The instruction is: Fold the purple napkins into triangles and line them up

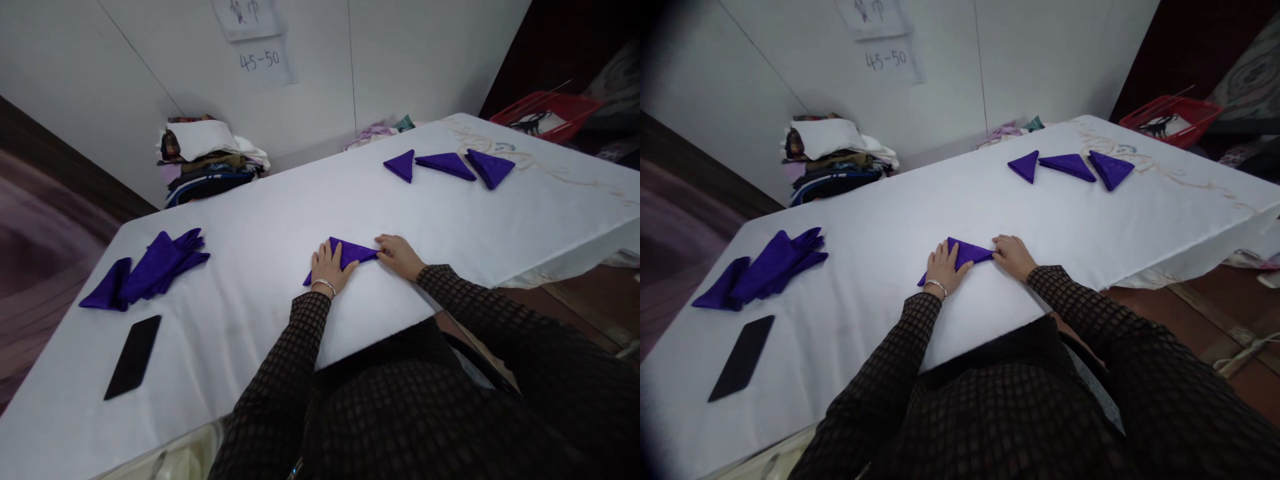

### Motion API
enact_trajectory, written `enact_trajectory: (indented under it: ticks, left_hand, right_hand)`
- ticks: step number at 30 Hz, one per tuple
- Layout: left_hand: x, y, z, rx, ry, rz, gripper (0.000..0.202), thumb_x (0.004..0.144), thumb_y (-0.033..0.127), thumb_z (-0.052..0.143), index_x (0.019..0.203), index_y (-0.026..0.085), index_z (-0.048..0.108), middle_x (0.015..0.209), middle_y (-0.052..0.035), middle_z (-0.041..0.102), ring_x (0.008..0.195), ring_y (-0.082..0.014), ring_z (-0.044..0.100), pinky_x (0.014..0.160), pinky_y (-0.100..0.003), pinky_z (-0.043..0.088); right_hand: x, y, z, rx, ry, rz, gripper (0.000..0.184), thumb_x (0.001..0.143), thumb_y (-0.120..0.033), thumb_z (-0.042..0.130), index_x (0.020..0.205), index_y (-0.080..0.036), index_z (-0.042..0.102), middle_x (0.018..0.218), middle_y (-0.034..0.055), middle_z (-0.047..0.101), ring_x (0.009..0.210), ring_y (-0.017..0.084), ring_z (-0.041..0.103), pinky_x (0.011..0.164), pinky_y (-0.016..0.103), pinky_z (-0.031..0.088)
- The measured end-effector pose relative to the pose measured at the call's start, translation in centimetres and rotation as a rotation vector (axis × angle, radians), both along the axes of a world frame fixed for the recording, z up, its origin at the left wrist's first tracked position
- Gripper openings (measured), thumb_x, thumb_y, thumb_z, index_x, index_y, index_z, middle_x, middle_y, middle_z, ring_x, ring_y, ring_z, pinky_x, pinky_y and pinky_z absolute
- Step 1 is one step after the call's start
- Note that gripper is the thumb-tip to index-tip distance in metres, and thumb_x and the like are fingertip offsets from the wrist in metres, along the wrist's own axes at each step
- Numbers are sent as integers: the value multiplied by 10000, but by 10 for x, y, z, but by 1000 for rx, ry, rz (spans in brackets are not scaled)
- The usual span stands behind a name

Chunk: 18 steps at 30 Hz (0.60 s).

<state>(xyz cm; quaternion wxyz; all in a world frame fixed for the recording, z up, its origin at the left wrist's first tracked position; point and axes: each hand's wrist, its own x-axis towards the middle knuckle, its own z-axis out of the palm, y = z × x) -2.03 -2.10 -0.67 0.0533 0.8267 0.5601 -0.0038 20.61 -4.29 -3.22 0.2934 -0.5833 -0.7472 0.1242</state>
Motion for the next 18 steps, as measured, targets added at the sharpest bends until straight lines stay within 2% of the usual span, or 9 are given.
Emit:
enact_trajectory:
  ticks: [5,9,14,18]
  left_hand:
    - [1,1,0,-3,7,19,735,925,626,198,1505,179,262,1589,-119,197,1461,-290,162,1171,-483,169]
    - [1,1,-2,7,12,20,727,921,624,228,1503,189,269,1590,-113,196,1461,-291,161,1169,-489,176]
    - [2,0,-1,8,13,17,733,919,624,235,1499,178,281,1587,-123,201,1460,-296,164,1170,-491,173]
    - [2,0,-1,7,5,15,732,920,624,229,1499,179,282,1589,-122,196,1461,-296,160,1170,-493,173]
  right_hand:
    - [3,0,-1,3,10,16,87,784,-238,553,719,-225,609,1215,106,655,1210,297,529,1003,520,379]
    - [7,0,-2,-2,41,23,63,756,-227,577,751,-221,639,1215,111,652,1201,293,540,1003,506,392]
    - [14,-5,-2,-72,139,22,194,744,-242,585,908,-244,687,1240,79,641,1246,299,512,1067,549,325]
    - [12,-10,4,-96,248,-15,177,822,-315,549,863,-222,694,1248,97,636,1243,280,515,1060,493,369]
